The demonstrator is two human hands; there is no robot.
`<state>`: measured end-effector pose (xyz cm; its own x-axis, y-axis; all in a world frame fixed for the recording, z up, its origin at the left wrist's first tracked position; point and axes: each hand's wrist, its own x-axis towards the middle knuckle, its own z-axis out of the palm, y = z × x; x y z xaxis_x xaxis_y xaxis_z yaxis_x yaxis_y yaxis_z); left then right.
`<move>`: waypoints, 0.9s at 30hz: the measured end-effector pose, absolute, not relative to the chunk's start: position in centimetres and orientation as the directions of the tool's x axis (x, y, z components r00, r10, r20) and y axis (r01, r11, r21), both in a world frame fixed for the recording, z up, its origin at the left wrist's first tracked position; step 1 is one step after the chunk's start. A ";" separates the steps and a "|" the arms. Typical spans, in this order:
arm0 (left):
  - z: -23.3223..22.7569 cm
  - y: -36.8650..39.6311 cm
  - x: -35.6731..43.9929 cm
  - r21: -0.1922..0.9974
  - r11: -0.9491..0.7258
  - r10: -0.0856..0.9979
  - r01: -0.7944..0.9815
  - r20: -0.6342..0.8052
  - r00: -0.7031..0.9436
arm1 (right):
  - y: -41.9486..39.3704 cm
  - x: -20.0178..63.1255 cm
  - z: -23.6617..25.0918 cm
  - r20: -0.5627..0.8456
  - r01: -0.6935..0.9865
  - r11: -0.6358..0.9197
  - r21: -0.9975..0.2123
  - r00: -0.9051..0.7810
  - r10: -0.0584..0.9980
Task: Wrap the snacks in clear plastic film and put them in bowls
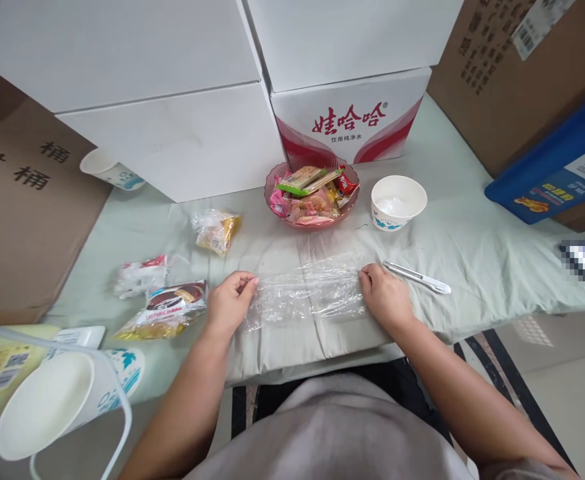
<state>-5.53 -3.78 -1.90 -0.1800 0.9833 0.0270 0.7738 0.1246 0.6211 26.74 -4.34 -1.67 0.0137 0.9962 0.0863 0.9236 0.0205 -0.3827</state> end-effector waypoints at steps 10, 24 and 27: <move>-0.9 -4.3 -5.0 0.635 -0.213 0.976 0.743 0.106 0.189 | -4.1 26.8 -1.5 0.062 0.992 -0.014 -0.125 0.021 0.998; -1.5 -3.9 -6.0 0.996 0.080 0.996 0.032 -0.078 -0.043 | -4.3 26.7 -2.2 0.116 0.997 -0.008 -0.076 0.017 0.993; -1.1 -4.0 -5.7 0.991 0.134 0.990 -0.027 -0.135 -0.044 | -4.3 26.6 -2.1 0.113 0.996 -0.007 -0.085 0.017 0.993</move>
<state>-5.74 -4.00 -1.08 -0.0440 0.9899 -0.1351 -0.0267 0.1340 0.9906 26.61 -4.33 -2.09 0.0169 0.9935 0.1129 0.9964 -0.0073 -0.0848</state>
